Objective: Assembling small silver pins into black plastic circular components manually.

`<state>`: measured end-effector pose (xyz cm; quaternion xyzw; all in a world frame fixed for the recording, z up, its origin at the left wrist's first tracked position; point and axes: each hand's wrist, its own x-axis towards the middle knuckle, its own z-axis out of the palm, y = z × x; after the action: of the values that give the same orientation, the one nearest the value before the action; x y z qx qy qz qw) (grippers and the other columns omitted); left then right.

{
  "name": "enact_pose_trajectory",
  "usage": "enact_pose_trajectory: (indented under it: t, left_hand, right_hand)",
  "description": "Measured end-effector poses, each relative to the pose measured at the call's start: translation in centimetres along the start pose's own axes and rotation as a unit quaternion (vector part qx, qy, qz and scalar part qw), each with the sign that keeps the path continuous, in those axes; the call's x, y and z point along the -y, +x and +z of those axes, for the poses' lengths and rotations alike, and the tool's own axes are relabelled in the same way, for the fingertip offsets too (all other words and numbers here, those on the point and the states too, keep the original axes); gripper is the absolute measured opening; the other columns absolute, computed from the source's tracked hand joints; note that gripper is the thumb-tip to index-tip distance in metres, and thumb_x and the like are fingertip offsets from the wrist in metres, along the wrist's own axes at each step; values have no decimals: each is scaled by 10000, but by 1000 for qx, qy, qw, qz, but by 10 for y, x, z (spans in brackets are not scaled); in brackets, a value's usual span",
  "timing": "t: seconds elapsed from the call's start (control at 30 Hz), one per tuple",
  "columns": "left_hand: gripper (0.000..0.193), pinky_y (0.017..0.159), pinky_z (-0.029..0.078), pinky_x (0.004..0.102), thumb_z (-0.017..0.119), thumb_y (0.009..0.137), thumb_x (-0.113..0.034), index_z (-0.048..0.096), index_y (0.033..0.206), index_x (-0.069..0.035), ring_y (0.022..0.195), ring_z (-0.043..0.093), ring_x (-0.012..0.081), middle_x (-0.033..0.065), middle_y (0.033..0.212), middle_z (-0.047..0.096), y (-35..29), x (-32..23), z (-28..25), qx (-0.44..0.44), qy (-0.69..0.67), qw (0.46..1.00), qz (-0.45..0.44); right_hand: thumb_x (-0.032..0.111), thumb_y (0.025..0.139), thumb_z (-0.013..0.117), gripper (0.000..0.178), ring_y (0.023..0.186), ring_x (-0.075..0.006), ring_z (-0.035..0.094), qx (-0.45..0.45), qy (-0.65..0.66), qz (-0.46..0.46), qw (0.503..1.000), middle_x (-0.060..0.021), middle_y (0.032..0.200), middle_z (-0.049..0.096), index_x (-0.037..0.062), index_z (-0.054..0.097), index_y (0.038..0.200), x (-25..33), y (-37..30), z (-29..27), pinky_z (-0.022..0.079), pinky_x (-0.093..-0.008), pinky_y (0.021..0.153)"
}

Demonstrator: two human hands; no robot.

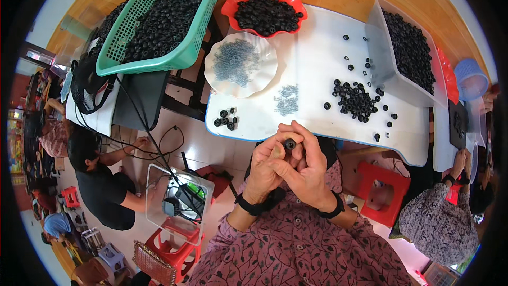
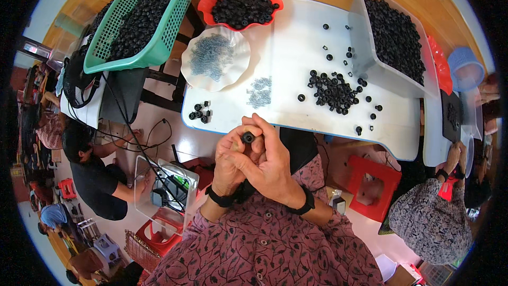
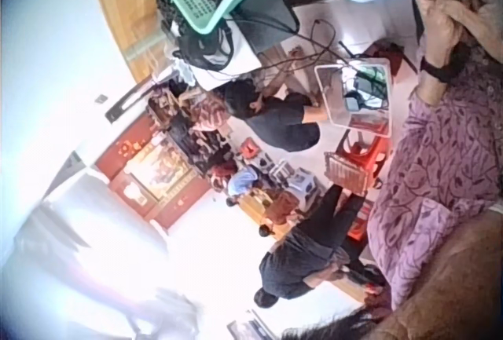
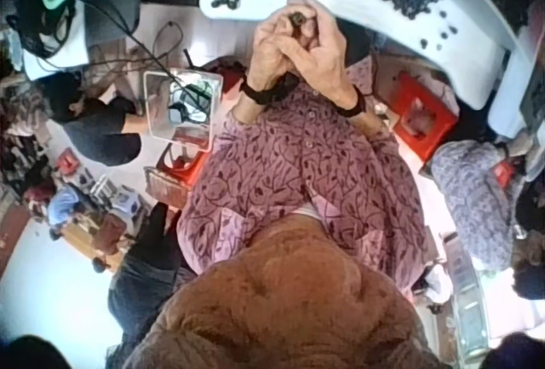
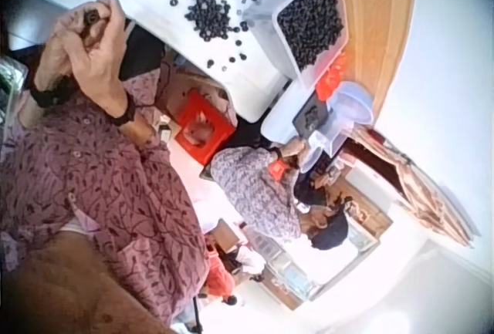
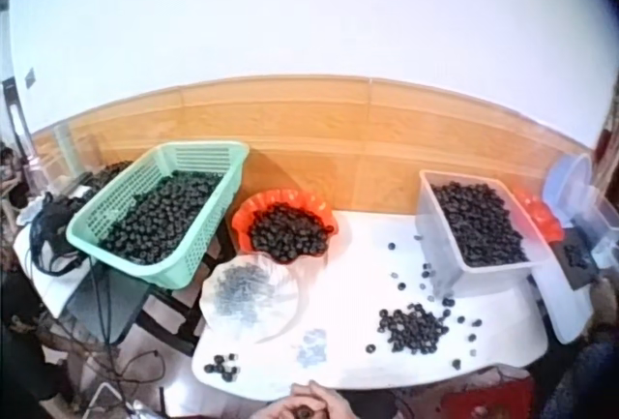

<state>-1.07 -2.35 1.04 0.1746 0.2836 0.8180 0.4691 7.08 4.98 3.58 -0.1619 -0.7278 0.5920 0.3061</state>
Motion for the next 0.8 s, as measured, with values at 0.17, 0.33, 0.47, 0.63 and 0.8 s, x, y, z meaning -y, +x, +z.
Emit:
enact_pose_trajectory:
  t: [0.17,0.33,0.47,0.63,0.8]
  left_hand:
    - [409,732,443,252,524,980,-328,575,1160,36,795,516,106,47,912,569,0,-1,-1,7,-22,1000,3]
    - [332,701,454,247,557,972,-274,589,1108,27,757,527,96,44,886,591,1,4,-9,-37,6,999,7]
    - [274,619,459,237,586,958,-241,608,1035,20,671,540,91,29,801,593,5,6,-14,-31,9,999,7]
    - [122,529,448,200,661,885,-72,633,963,18,570,558,87,15,715,603,9,4,-15,-72,95,993,9]
    - [196,577,472,183,696,836,10,632,1022,24,669,565,45,11,803,625,10,-7,3,-96,154,983,12]
  right_hand:
    - [91,834,703,605,1090,-269,589,-8,-13,-13,1000,-215,1241,559,-40,407,1345,0,2,-5,470,-337,920]
    - [32,850,648,321,1010,-258,613,8,-129,-93,987,-168,1195,569,-12,606,1165,13,13,-21,493,-309,838]
    - [-9,849,643,209,944,-193,610,11,-102,-38,994,-129,1153,576,11,669,1056,13,15,-25,501,-285,781]
    - [-26,863,627,139,919,-140,595,-1,-3,10,1000,-106,1104,575,-8,659,997,-3,18,-30,482,-252,794]
    - [-39,891,575,156,991,-148,570,-8,132,61,989,-82,1079,574,-21,638,1033,-10,22,-32,454,-260,870]
